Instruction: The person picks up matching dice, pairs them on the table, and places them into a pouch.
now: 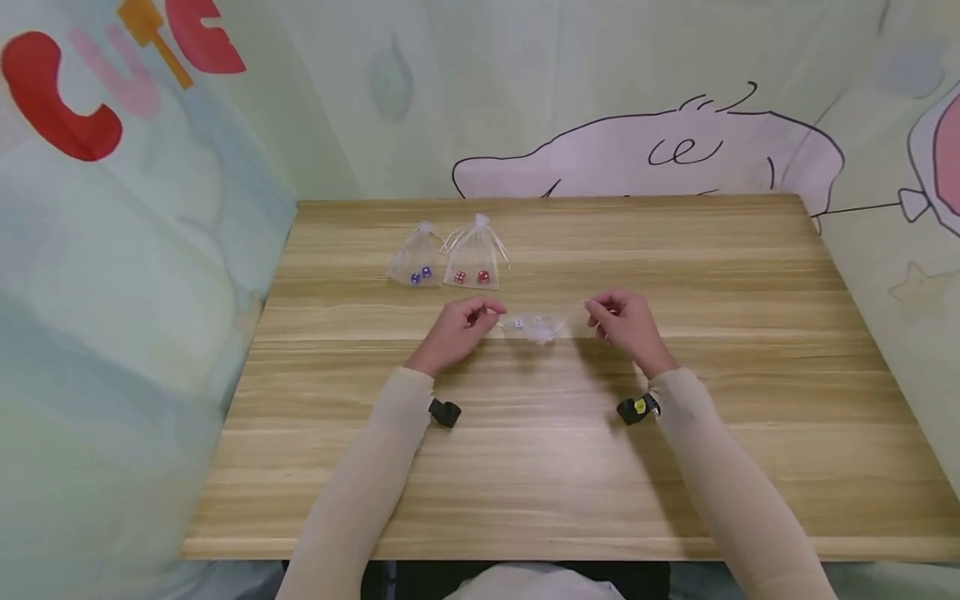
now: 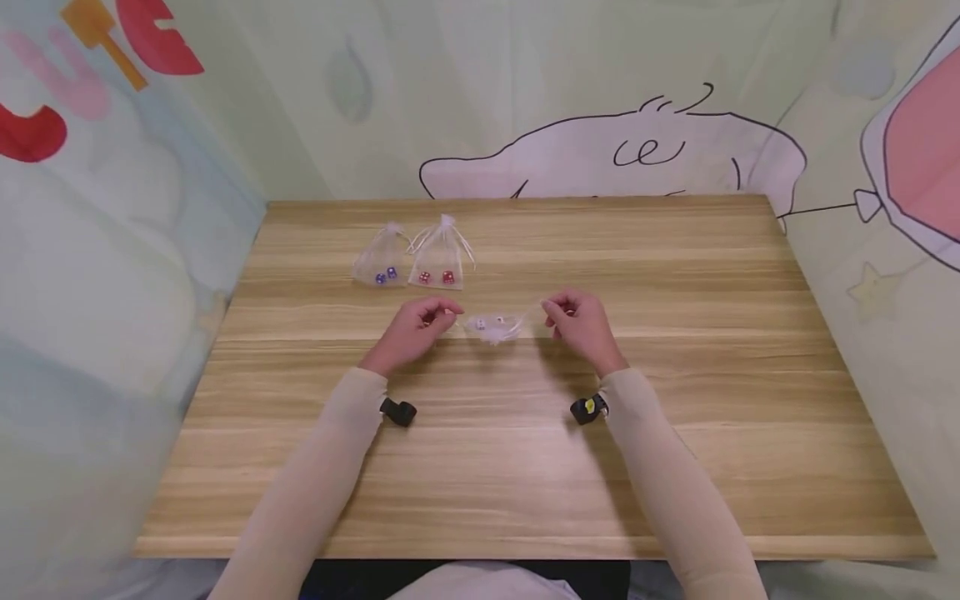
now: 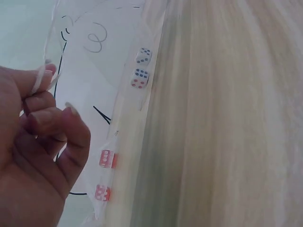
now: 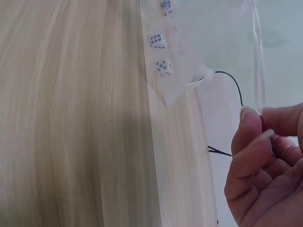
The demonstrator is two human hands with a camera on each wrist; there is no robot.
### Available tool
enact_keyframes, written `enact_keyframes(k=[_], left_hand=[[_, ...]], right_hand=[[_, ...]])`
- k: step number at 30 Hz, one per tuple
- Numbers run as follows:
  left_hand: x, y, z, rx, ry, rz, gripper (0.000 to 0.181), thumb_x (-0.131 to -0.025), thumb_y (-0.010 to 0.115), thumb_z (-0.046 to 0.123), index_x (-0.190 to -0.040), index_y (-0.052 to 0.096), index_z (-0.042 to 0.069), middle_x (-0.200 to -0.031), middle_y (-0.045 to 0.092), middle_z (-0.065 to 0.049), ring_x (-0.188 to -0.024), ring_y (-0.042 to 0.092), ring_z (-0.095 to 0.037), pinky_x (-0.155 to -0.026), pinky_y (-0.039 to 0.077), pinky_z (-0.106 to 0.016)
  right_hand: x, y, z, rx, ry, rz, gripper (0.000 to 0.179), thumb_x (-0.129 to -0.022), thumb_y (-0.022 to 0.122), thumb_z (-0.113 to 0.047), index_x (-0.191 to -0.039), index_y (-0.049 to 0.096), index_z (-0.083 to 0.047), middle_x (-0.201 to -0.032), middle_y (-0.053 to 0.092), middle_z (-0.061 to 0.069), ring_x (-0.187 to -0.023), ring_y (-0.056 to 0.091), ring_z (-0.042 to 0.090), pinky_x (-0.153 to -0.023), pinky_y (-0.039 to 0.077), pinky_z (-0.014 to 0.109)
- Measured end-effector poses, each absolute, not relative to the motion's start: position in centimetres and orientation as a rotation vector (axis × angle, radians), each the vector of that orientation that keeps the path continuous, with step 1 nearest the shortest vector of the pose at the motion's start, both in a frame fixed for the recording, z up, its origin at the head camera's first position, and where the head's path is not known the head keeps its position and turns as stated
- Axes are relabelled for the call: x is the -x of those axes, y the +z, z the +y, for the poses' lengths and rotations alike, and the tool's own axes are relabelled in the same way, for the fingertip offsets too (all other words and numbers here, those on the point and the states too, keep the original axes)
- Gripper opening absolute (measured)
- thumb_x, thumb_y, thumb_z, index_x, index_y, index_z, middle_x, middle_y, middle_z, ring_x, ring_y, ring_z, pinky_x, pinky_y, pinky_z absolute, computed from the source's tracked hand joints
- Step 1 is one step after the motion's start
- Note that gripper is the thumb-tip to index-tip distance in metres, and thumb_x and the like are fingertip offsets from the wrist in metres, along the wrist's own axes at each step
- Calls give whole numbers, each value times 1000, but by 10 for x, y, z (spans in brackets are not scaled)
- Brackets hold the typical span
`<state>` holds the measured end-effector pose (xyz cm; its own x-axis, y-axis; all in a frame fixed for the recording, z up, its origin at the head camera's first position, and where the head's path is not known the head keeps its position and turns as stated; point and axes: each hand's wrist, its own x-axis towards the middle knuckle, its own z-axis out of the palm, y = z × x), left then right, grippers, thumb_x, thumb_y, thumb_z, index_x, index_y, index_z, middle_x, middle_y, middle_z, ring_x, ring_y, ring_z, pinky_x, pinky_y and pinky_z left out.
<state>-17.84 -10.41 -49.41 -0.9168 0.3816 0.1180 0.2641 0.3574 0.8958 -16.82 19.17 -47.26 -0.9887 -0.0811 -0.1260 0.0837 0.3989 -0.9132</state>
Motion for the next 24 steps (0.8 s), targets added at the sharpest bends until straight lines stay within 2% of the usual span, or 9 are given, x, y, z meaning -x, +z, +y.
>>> enact_keyframes(k=[7,15,20,24], left_hand=[[182,-494,-114,-585,1595,2528,23,-102,53,8,-118,69,4,-71,50,-6,-63,44,-17,-59,38,-28],[185,-488,-119,-616,1600,2496,31,-102,52,5,-130,65,9,-69,46,-3,-61,42,-17,-57,36,-27],[186,-479,-119,-574,1678,2480,26,-101,55,7,-124,67,4,-72,47,-3,-65,42,-18,-58,36,-27],[187,-473,-117,-538,1723,2483,21,-97,64,11,-116,70,3,-73,48,-4,-66,43,-18,-58,35,-27]], right_hand=[[167,-473,206,8,-1528,2597,26,-100,61,-17,-99,65,8,-76,65,10,-62,56,18,-52,45,23],[164,-475,218,109,-1503,2647,20,-99,61,-9,-92,64,10,-72,64,10,-60,54,13,-51,44,22],[160,-468,217,100,-1557,2600,25,-101,59,-15,-94,62,9,-77,64,19,-60,54,16,-51,44,24],[162,-458,207,177,-1693,2491,27,-103,57,-20,-99,59,6,-82,65,22,-59,59,19,-48,46,28]])
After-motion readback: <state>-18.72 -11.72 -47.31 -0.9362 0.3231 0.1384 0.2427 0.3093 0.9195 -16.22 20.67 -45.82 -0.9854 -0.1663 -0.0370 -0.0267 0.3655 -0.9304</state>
